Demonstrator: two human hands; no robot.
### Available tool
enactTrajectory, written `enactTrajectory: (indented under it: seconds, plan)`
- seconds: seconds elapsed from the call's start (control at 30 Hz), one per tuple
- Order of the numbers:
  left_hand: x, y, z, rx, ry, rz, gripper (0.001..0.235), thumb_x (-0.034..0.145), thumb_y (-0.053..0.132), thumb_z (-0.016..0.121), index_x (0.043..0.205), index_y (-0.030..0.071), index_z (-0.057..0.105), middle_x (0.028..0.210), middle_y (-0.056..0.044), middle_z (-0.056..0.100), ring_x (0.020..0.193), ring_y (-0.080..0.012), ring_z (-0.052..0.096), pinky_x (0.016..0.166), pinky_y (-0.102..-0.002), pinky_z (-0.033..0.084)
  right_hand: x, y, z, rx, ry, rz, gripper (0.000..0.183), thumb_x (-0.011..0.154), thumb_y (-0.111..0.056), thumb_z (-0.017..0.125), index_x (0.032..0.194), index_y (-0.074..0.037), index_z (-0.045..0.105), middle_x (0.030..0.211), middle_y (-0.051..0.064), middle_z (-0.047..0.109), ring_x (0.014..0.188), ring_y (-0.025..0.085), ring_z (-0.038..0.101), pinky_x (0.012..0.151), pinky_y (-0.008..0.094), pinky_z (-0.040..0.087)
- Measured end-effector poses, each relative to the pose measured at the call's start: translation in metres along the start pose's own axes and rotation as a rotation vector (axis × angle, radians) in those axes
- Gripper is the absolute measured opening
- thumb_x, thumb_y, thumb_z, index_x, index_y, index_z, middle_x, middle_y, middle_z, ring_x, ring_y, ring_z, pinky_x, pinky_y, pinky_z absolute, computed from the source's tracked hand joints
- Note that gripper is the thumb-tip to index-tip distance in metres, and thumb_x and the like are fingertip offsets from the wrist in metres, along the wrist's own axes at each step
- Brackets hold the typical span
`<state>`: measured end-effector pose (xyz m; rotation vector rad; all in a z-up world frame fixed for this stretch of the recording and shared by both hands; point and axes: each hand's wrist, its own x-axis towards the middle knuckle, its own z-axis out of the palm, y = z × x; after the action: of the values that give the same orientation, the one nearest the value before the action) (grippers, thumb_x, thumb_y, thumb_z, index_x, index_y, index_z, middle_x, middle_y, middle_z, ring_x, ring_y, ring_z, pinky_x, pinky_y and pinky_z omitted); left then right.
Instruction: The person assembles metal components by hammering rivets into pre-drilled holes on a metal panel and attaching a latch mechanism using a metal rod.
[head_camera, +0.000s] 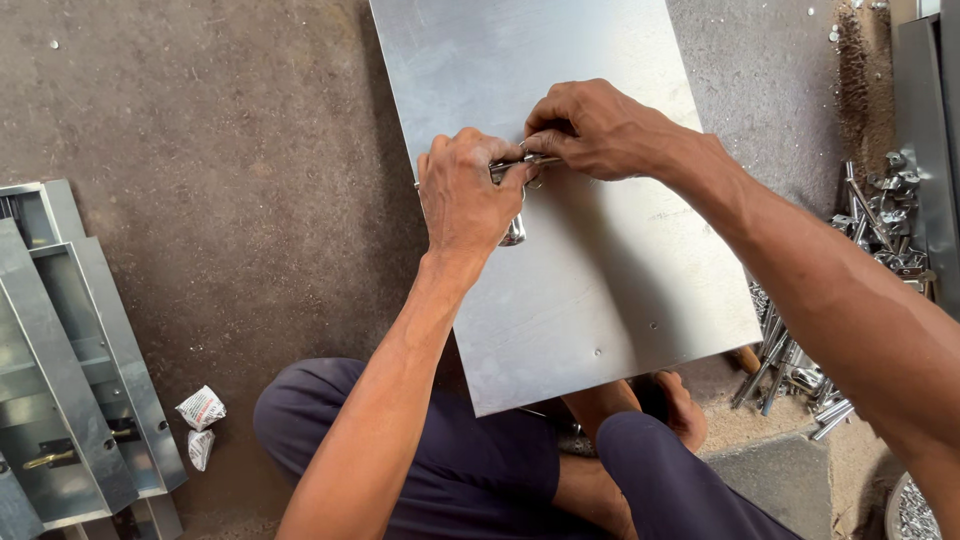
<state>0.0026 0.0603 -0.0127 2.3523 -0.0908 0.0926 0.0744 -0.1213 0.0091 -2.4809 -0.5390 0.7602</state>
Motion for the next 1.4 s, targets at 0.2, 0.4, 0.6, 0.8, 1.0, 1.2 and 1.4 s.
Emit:
enactTrajectory:
  seconds: [0.2,0.4,0.6,0.8,1.0,1.2,1.4]
  plan:
    - [0.004,0.002,0.001,0.029,-0.045,-0.055,0.021,0.075,0.030,0.089,0.087,0.014,0.082,0.079,0.000,0.068,0.079,-0.0211,0.055,0.081,-0.041,0.041,0.003,-0.001,-0.006,0.030,0.047,0.066,0.026,0.091,-0.028,0.076,0.100,-0.004,0.078,0.087,0.013,0.075,0.068,0.024,0.070,0.064,0.036,0.058]
    - [0.002,0.002,0.000,-0.008,-0.043,-0.027,0.018,0.078,0.030,0.087,0.091,0.018,0.081,0.078,0.004,0.067,0.080,-0.0174,0.055,0.081,-0.039,0.040,0.005,0.008,0.000,0.152,0.175,0.131,0.029,0.080,-0.029,0.088,0.092,-0.004,0.081,0.074,0.012,0.075,0.062,0.019,0.070,0.058,0.032,0.057]
    - [0.002,0.002,0.001,0.042,-0.045,0.020,0.017,0.081,0.030,0.084,0.095,0.020,0.082,0.083,0.004,0.067,0.080,-0.0184,0.053,0.080,-0.039,0.040,-0.017,0.004,-0.003,0.483,0.358,0.185,0.026,0.085,-0.023,0.086,0.100,-0.002,0.079,0.082,0.010,0.076,0.068,0.014,0.070,0.063,0.028,0.059]
    - [0.007,-0.009,0.001,0.038,-0.115,0.046,0.012,0.085,0.024,0.080,0.096,0.020,0.084,0.084,0.003,0.066,0.081,-0.0176,0.054,0.076,-0.037,0.039,-0.056,-0.014,0.035,0.848,0.318,0.271,0.022,0.095,-0.009,0.071,0.115,-0.001,0.076,0.093,0.010,0.077,0.074,0.012,0.070,0.069,0.026,0.062]
    - [0.008,-0.010,0.001,0.024,-0.161,0.042,0.012,0.085,0.025,0.081,0.095,0.019,0.084,0.081,0.003,0.064,0.079,-0.0177,0.053,0.075,-0.037,0.039,-0.049,-0.030,0.042,0.854,0.387,0.417,0.045,0.089,-0.003,0.072,0.127,0.007,0.051,0.088,0.016,0.075,0.071,0.018,0.076,0.056,0.026,0.063]
    - [0.011,-0.014,0.005,0.017,-0.184,0.030,0.010,0.084,0.024,0.081,0.093,0.021,0.084,0.078,0.003,0.063,0.078,-0.0174,0.052,0.075,-0.038,0.039,-0.040,-0.032,0.039,0.765,0.409,0.403,0.059,0.085,0.000,0.077,0.131,0.009,0.042,0.086,0.019,0.073,0.068,0.020,0.076,0.056,0.026,0.064]
    - [0.013,-0.014,0.008,0.027,-0.206,-0.004,0.011,0.083,0.025,0.082,0.093,0.022,0.084,0.076,0.004,0.063,0.077,-0.0167,0.052,0.075,-0.037,0.040,-0.043,-0.033,0.041,0.719,0.452,0.356,0.058,0.082,0.000,0.080,0.129,0.009,0.046,0.085,0.017,0.074,0.071,0.018,0.077,0.057,0.025,0.066]
